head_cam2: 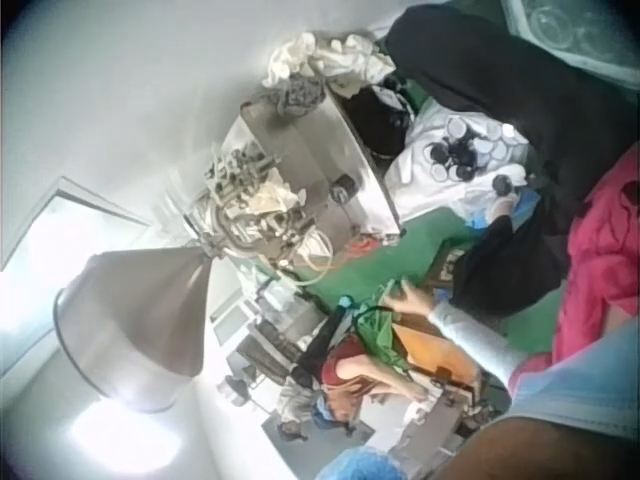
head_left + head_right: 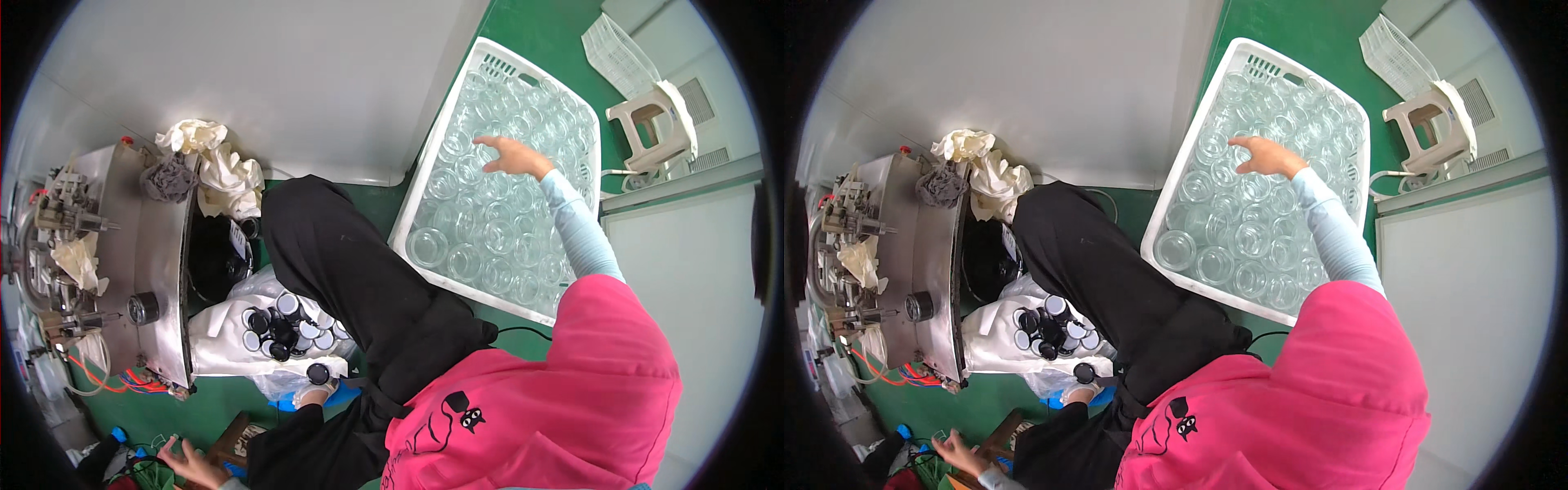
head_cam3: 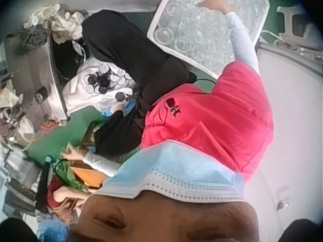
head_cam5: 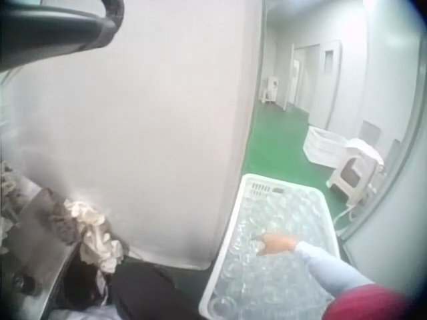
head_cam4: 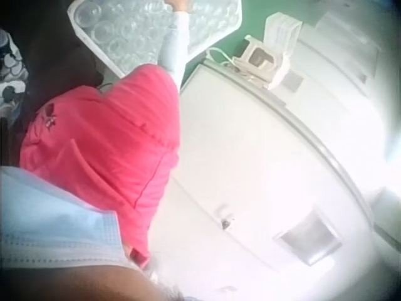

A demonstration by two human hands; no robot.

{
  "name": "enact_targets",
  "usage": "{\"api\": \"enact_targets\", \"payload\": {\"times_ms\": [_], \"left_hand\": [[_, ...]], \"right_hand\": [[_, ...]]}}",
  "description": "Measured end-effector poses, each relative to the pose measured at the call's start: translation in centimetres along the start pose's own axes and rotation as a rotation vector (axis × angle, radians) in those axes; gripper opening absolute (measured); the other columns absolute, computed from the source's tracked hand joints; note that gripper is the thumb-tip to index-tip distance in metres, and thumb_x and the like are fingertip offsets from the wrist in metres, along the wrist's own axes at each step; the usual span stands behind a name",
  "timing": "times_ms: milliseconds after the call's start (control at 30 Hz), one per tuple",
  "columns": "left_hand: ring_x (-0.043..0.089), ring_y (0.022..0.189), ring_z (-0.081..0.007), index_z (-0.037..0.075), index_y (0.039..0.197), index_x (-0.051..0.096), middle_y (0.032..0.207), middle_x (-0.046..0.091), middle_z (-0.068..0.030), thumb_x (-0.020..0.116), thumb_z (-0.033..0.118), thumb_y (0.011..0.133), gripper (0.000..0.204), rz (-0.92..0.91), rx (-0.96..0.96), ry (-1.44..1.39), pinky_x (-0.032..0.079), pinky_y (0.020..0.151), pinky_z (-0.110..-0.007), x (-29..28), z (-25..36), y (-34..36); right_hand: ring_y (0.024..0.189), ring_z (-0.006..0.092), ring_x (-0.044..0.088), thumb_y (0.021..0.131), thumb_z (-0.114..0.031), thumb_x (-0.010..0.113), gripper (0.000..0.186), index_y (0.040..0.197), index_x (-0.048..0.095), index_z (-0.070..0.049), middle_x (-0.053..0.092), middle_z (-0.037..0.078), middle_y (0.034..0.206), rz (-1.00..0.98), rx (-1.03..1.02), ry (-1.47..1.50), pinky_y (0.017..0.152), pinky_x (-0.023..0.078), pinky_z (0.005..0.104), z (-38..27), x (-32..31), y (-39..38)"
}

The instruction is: Filling glass jars with liquid using a filling machine and then manually capping them with lids.

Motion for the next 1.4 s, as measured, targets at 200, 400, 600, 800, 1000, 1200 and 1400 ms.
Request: {"api": "enact_targets", "payload": {"times_ms": [200,400,600,800,1000,1200,1400], "left_hand": [[0.045,0.107,-0.0234,0.007,0.136,0.032,0.128,0.037,-0.0174,0.062,0.006,0.081,0.062,-0.022,-0.090,-0.013,0.038,0.090,-0.035,9.8,-0.2,-1.9],[0.043,0.112,-0.0225,0.004,0.136,0.031,0.130,0.036,-0.0171,0.064,0.009,0.079,0.067,0.008,-0.239,-0.073,0.034,0.095,-0.034,8.5,-6.0,-2.9],[0.048,0.103,-0.0192,0.005,0.138,0.025,0.125,0.041,-0.0150,0.062,0.008,0.080,0.069,0.030,-0.354,-0.323,0.039,0.083,-0.031,8.0,-7.5,-3.9],[0.047,0.107,-0.0229,0.005,0.138,0.026,0.125,0.040,-0.0176,0.059,0.010,0.082,0.064,-0.060,-0.358,-0.308,0.038,0.089,-0.034,8.9,-6.8,-4.2],[0.047,0.106,-0.0216,0.004,0.136,0.031,0.125,0.042,-0.0165,0.056,0.009,0.084,0.058,-0.100,-0.248,-0.367,0.037,0.090,-0.032,9.8,-1.9,-5.2],[0.046,0.107,-0.0200,0.003,0.133,0.037,0.121,0.045,-0.0154,0.055,0.008,0.084,0.052,-0.108,-0.215,-0.483,0.037,0.091,-0.031,8.9,-1.4,-5.1],[0.050,0.105,-0.0212,0.004,0.131,0.041,0.122,0.049,-0.0156,0.057,0.006,0.082,0.051,-0.107,-0.240,-0.475,0.040,0.089,-0.032,8.3,2.2,-5.9]], "right_hand": [[0.109,0.0414,0.050,0.073,-0.017,0.068,0.075,0.137,0.030,-0.022,0.027,0.025,0.138,0.032,0.197,-0.176,0.091,0.044,0.0427,0.0,3.7,0.8],[0.098,0.0399,0.056,0.077,-0.017,0.060,0.065,0.135,0.033,-0.023,0.042,0.024,0.123,0.162,0.238,-0.373,0.082,0.047,0.0473,-0.6,3.1,-0.2],[0.095,0.0355,0.059,0.079,-0.009,0.056,0.069,0.139,0.026,-0.027,0.050,0.023,0.116,0.110,0.432,0.171,0.074,0.049,0.0475,-1.1,4.9,-0.7],[0.080,0.0322,0.064,0.072,0.003,0.053,0.068,0.133,0.038,-0.024,0.062,0.020,0.091,0.179,0.345,-0.275,0.070,0.051,0.0440,0.6,5.6,2.0],[0.076,0.0274,0.065,0.071,0.000,0.053,0.050,0.115,0.059,-0.022,0.064,0.012,0.100,0.325,0.411,-0.116,0.070,0.051,0.0402,1.8,2.8,-0.5],[0.055,0.0174,0.061,0.065,0.002,0.053,0.049,0.111,0.062,-0.012,0.065,0.010,0.085,0.386,0.384,0.196,0.059,0.051,0.0329,-3.5,-4.4,-5.6],[0.088,0.0102,0.055,0.065,0.006,0.051,0.048,0.112,0.058,0.000,0.062,0.006,0.100,0.370,-0.123,0.111,0.062,0.045,0.0196,-13.3,-8.9,-8.6]]}}
Point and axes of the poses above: each hand's wrist, its own y-axis towards the middle knuckle, its own x-axis out of the palm, z = x × y, the point moved 5 cm from there along y, towards the middle knuckle
